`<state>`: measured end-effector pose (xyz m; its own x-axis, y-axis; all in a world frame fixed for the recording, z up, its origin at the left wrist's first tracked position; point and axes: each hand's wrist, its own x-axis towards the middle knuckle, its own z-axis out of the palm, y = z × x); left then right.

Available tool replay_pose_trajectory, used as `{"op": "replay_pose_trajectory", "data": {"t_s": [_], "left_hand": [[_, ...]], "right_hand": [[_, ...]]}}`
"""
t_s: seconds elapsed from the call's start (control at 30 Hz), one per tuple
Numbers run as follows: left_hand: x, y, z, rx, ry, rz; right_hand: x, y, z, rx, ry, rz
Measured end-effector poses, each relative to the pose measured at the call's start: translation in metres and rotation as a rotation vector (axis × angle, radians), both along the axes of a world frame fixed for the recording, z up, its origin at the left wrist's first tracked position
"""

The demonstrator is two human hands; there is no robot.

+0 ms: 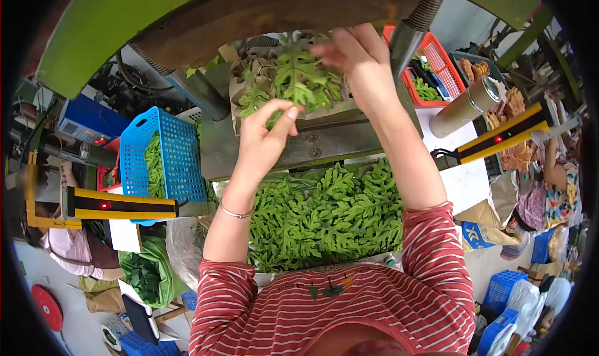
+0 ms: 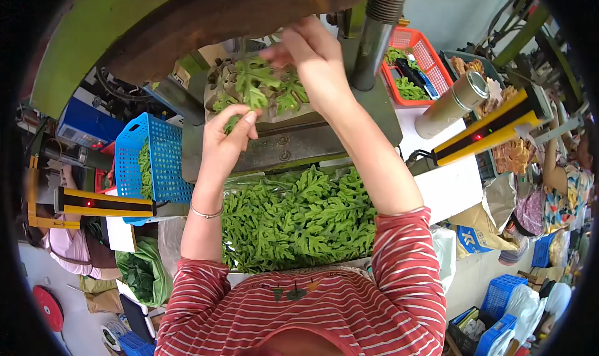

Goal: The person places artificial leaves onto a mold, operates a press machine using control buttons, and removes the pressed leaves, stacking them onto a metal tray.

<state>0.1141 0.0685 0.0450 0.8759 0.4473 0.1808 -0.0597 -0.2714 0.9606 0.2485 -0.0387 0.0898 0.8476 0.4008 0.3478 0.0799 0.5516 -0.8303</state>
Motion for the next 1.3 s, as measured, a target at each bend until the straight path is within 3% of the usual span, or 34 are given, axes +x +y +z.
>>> {"op": "replay_pose_trajectory", "data": {"t_s": [0.2, 0.33, 0.53, 0.6, 0.67, 0.73, 0.77, 0.83, 0.97, 1.3], "left_hand": [[0.008, 0.004, 0.003, -0.091, 0.039, -0.063], [0.007, 0.005, 0.003, 0.007, 0.076, -0.083], [-0.027, -0.015, 0.018, -0.007, 0.075, -0.201], [-0.076, -0.018, 0.022, 0.249, 0.054, -0.386], [-0.148, -0.035, 0.017, 0.21, 0.191, -0.381], [-0.212, -0.039, -0.023, 0.189, 0.33, -0.358], [-0.239, -0.05, -0.039, 0.194, 0.361, -0.234], [-0.294, -0.075, -0.088, 0.164, 0.587, 0.009], [-0.319, -0.09, -0.143, 0.262, 0.743, 0.152], [-0.313, -0.08, -0.159, 0.11, 0.77, 0.215]], "right_hand": [[0.04, 0.042, -0.004, 0.02, -0.049, 0.201], [0.039, 0.033, 0.002, -0.331, -0.307, -0.186], [0.011, 0.001, 0.009, -0.544, -0.31, -0.158], [-0.047, -0.043, 0.009, -0.523, -0.514, -0.178], [-0.108, -0.107, -0.019, -0.5, -0.799, -0.331], [-0.149, -0.169, -0.078, -0.505, -1.182, -0.428], [-0.171, -0.198, -0.106, -0.636, -1.176, -0.329], [-0.215, -0.237, -0.164, -0.79, -1.055, -0.431], [-0.225, -0.253, -0.214, -0.846, -1.026, -0.475], [-0.217, -0.243, -0.234, -0.854, -1.0, -0.547]]}}
